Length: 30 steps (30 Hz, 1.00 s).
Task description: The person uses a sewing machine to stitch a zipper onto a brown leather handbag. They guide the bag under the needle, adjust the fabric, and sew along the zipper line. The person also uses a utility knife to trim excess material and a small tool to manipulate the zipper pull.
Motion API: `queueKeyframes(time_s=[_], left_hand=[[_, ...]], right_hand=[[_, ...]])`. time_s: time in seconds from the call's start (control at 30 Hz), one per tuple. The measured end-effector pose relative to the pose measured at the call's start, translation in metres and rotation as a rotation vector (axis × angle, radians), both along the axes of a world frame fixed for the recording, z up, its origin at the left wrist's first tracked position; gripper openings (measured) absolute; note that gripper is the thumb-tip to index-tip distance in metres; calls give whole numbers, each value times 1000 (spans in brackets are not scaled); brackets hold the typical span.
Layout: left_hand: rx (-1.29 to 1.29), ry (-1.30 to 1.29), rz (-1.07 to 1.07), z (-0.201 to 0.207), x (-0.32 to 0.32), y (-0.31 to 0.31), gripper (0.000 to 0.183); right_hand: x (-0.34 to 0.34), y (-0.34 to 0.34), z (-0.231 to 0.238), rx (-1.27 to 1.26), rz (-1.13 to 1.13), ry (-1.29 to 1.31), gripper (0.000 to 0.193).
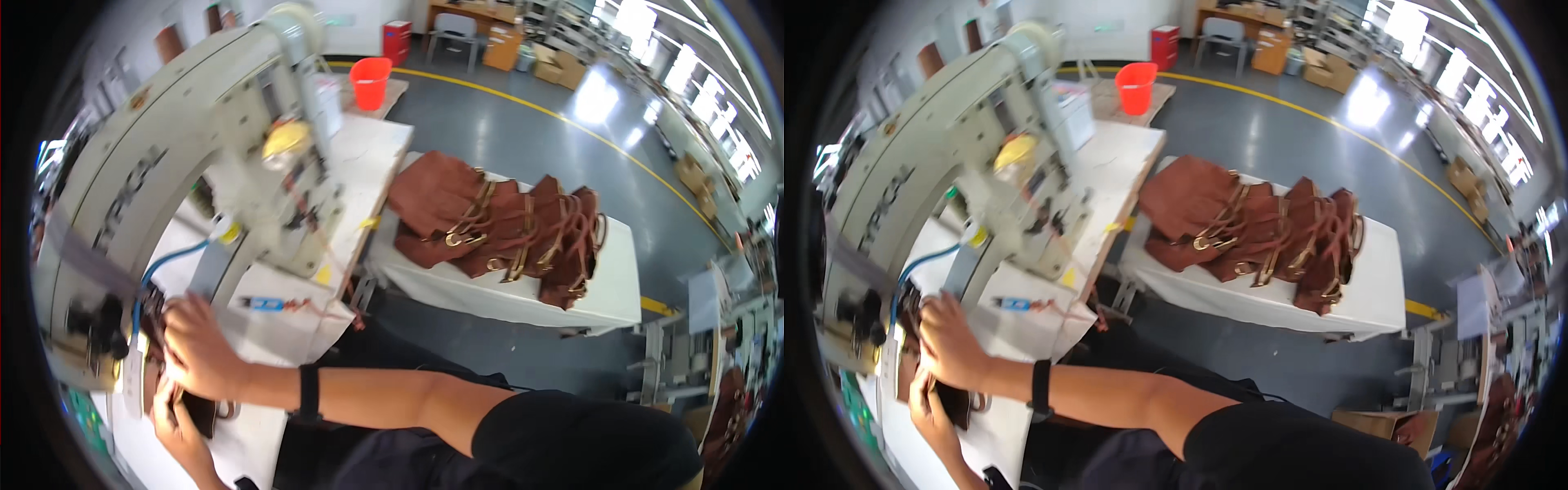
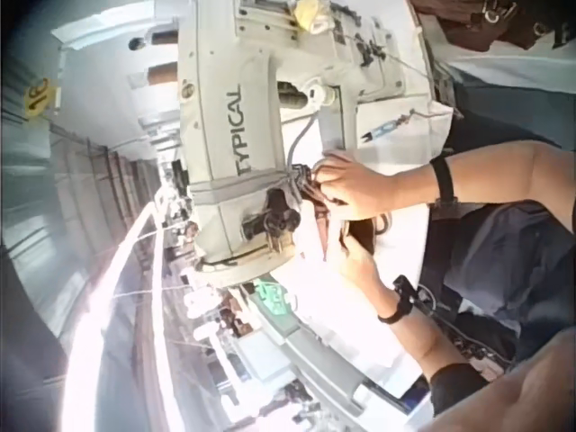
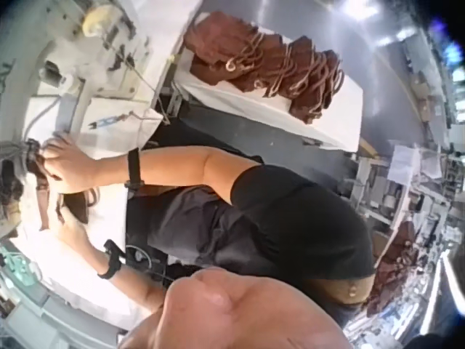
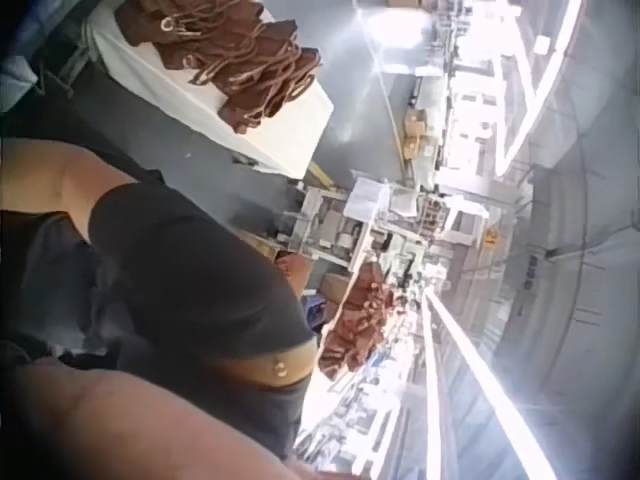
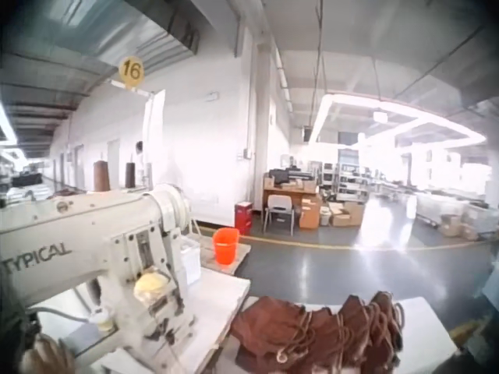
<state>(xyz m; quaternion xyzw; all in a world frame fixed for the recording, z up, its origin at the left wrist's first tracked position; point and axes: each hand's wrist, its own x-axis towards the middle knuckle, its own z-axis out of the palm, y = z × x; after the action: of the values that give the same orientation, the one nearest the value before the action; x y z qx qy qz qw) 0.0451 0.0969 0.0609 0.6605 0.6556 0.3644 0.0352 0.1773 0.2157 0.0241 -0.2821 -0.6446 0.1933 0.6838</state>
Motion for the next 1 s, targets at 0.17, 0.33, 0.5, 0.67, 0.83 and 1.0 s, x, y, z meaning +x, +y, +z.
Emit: queueKeyframes(time_s=[0.17, 0.33, 0.5, 0.67, 0.83, 1.0], left_hand=[[174, 170, -80, -17, 21, 16, 36], [291, 328, 7, -13, 31, 4, 51], [289, 382, 17, -22, 33, 1, 59], [285, 405, 45, -16, 40, 3, 50], [270, 405, 102, -10, 53, -2, 46], [249, 390, 143, -12, 53, 0, 44]], right_hand=[[45, 6, -3, 335, -130, -143, 23], [93, -53, -3, -374, 295, -76, 17], [73, -55, 9, -905, 836, 173, 24], [52, -48, 7, -953, 887, 238, 19], [50, -51, 3, -1029, 901, 433, 16], [51, -46, 6, -1062, 917, 416, 16]])
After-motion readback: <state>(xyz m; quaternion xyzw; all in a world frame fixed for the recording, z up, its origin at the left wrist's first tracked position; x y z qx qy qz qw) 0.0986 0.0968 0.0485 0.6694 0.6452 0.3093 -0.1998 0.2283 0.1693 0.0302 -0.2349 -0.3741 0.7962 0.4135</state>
